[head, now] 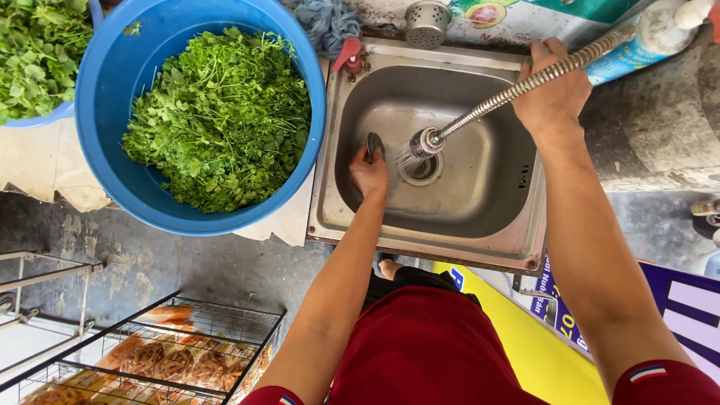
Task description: Washing fresh cilantro in a kitchen sink.
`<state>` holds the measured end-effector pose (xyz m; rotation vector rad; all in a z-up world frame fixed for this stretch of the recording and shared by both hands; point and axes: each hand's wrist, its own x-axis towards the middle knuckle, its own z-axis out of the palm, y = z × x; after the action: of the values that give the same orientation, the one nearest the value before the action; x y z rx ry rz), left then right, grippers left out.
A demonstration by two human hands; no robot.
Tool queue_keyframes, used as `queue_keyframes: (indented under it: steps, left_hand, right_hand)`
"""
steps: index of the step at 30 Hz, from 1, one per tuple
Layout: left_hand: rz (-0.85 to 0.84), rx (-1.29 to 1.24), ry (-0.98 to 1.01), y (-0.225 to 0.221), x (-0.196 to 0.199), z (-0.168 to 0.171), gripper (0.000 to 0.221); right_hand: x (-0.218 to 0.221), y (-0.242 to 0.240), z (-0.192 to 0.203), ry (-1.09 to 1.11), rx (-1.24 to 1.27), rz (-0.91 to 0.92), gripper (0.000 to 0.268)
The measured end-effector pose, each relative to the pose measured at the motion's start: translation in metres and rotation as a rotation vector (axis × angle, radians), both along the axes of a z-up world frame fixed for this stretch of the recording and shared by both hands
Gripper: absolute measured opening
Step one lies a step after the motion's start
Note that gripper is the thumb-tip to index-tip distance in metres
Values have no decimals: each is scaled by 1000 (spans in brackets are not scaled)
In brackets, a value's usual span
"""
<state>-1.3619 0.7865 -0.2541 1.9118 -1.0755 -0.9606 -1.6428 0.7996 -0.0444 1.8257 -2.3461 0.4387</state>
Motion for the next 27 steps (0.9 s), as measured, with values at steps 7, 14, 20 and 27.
queue_keyframes:
  steps: [7,14,20,27]
  left_hand:
    - [2,-80,145,1,-2,1,30]
    - [97,8,186,2,2,19,32]
    - [84,1,184,2,3,26,30]
    - [-68,-151,270,3,-6,-22,33]
  right_hand:
    - [15,35,18,23,93,-95,45]
    - [76,44,12,-683,362,271,69]
    - [103,31,20,-799,403,253,48]
    - [66,31,25,-677,450,296,55]
